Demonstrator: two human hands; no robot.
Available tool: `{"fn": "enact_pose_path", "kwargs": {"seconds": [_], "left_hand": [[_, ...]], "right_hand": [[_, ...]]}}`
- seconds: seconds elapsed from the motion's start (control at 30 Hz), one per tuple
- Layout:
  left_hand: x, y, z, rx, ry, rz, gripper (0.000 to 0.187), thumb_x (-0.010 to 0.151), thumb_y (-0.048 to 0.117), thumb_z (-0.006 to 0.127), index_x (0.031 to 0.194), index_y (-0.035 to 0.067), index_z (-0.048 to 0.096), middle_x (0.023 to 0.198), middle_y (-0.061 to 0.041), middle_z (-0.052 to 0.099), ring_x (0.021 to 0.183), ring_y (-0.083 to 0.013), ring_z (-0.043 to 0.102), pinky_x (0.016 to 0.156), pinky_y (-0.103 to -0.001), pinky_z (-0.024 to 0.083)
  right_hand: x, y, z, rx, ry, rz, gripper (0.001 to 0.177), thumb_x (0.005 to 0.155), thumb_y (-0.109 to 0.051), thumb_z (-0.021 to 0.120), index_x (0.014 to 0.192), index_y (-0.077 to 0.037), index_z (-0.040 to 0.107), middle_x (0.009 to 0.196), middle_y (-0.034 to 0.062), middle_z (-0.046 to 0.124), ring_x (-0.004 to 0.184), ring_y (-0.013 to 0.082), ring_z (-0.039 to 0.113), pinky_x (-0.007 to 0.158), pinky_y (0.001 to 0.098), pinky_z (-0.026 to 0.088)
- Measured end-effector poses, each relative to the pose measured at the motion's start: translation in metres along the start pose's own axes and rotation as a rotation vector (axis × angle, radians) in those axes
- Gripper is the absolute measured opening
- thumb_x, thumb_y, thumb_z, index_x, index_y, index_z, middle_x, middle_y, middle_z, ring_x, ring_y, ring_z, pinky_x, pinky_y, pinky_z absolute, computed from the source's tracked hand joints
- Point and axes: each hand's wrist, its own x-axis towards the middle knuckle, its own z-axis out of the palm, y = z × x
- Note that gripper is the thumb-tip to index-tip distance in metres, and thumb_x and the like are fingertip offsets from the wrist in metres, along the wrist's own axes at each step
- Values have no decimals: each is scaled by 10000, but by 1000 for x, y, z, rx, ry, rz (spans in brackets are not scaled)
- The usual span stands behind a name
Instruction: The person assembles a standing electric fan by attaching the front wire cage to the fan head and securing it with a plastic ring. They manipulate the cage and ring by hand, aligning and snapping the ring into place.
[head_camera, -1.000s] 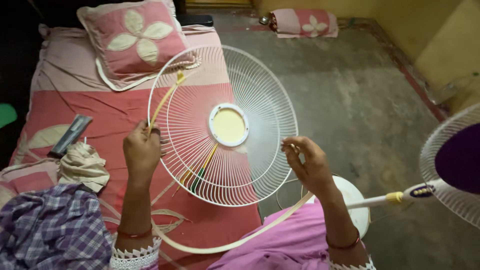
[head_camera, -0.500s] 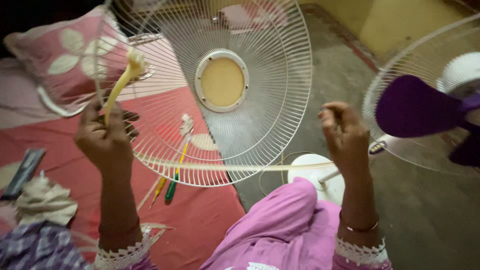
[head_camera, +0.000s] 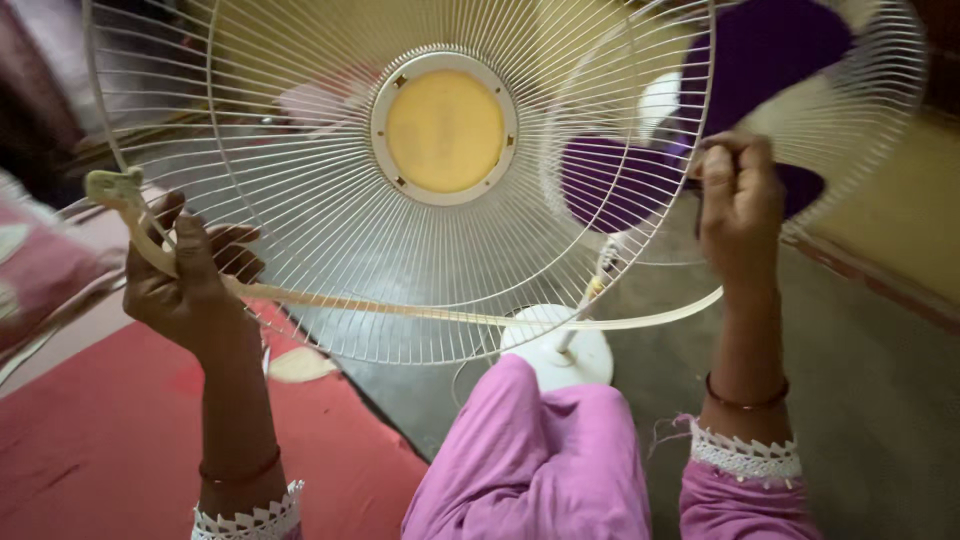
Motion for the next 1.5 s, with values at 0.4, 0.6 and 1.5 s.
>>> {"fn": "enact_pose_path", "kwargs": {"seconds": [0.4, 0.6, 1.5], "left_hand": [[-32, -70, 142, -255, -162, -48, 306, 1132, 185, 650, 1343, -35, 624, 937, -118, 741, 744, -169, 724, 616, -273, 562], [-53, -83, 188, -316, -211, -139, 278, 1113, 122, 627, 1348, -26, 618, 1008, -101, 734, 808, -176, 750, 605, -263, 557], [-35, -95, 62, -162, -8, -115, 250, 1086, 114, 663, 1287, -33, 648, 861, -150, 736, 705, -201, 723, 578, -285, 536]], "right_hand": [[21, 67, -147, -437, 170, -79, 110, 1190, -18, 493, 1125, 34, 565, 980, 123, 716, 900, 204, 702, 803, 346, 538], [17, 115, -183, -402, 228, -50, 89, 1184, -22, 481, 1157, 20, 554, 962, 124, 638, 872, 208, 630, 850, 357, 521], [30, 65, -49, -82, -27, 110, 562, 1205, -554, 384, 1227, -8, 516, 1081, 49, 574, 948, 143, 578, 866, 320, 514]]}}
